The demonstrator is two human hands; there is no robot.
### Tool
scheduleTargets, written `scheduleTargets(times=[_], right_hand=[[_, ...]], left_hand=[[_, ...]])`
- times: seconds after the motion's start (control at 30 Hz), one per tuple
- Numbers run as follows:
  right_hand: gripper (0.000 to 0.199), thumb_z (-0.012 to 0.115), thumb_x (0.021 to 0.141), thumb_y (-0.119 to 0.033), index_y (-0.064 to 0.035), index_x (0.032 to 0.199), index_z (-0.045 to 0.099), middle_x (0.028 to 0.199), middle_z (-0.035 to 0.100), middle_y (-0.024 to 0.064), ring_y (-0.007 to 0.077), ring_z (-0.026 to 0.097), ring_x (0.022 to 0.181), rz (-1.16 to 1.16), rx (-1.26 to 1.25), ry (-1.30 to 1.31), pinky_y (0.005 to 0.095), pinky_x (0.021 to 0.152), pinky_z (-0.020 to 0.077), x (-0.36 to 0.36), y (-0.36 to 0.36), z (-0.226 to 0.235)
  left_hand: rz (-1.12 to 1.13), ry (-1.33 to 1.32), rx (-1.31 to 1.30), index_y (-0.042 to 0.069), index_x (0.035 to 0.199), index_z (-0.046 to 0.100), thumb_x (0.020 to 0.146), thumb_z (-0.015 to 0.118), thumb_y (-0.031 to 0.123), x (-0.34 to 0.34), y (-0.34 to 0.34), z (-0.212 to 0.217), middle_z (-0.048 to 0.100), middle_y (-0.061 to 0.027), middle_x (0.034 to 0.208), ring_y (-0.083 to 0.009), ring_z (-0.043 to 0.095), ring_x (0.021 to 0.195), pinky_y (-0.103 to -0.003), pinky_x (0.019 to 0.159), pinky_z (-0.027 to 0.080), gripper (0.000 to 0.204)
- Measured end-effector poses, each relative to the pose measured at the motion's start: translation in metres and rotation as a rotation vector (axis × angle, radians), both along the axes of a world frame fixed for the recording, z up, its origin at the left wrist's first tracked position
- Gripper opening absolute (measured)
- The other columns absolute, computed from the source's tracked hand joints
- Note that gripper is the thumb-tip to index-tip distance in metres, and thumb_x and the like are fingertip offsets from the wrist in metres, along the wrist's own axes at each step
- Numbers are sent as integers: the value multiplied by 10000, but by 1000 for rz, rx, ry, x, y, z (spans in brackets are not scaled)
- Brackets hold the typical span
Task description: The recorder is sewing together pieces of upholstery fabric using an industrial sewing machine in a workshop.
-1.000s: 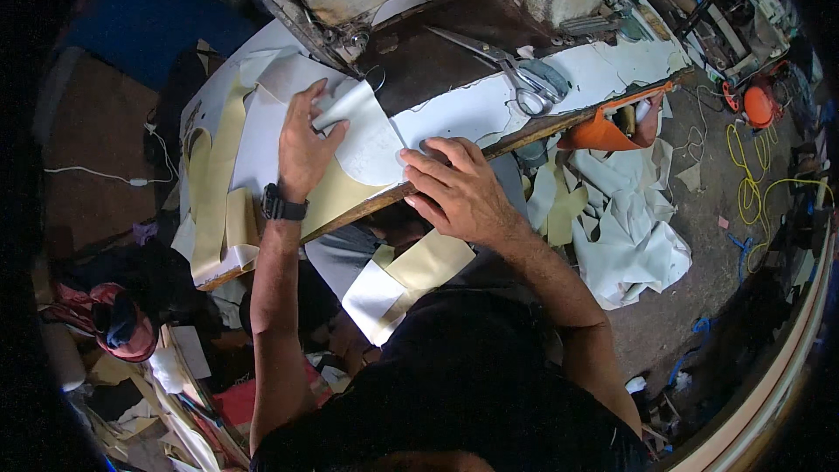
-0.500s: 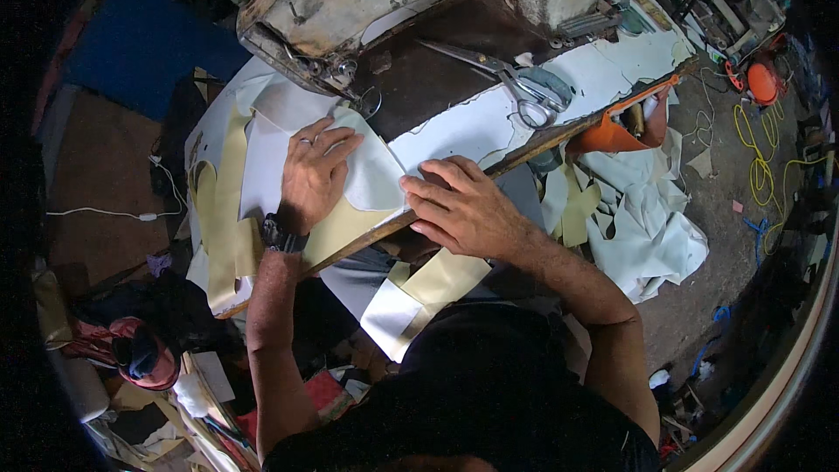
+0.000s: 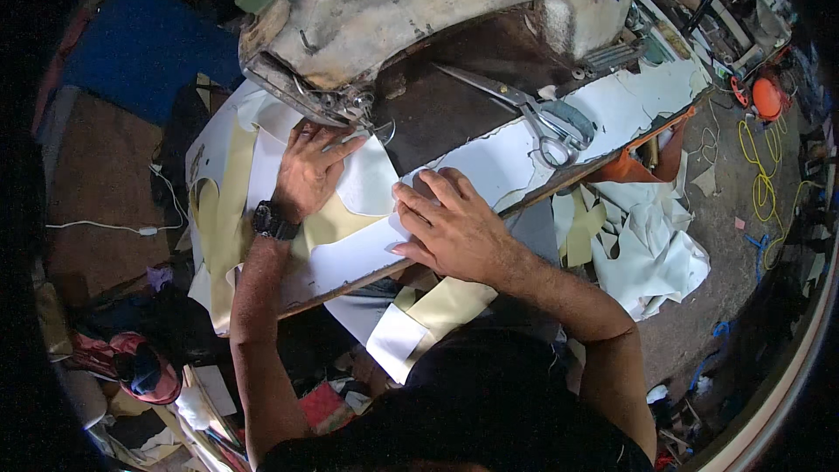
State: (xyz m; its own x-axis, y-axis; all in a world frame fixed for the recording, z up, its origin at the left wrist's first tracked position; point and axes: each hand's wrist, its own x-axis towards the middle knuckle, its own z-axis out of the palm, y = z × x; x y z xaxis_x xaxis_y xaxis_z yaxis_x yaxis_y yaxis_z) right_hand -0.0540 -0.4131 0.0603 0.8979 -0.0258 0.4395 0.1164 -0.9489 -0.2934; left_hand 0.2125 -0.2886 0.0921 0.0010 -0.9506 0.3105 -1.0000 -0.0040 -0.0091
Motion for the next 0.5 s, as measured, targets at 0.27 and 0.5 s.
scheduleTargets(times=[0.27,0.5], right_hand=[[567,683,922,-519,5,1138,657,1391,549,131,368,481,1261,-46,-45,9,535,1058,406,12,1,5],[556,678,934,-509,15,1119,666,1408,541,139,372,468,1280,-44,-39,6,551,1089,386,14,4,7]], left_hand=[[-89,-115,-67,240,1216,761,821,683,54,23,-13,-6,706,-7,1282,-256,556,1315,-504,1220,302,444],[-39,-83,-196,67,1102,737,781,696,13,-14,4,7,705,-60,1198,-285,561,1287,-515,1172,354,328]])
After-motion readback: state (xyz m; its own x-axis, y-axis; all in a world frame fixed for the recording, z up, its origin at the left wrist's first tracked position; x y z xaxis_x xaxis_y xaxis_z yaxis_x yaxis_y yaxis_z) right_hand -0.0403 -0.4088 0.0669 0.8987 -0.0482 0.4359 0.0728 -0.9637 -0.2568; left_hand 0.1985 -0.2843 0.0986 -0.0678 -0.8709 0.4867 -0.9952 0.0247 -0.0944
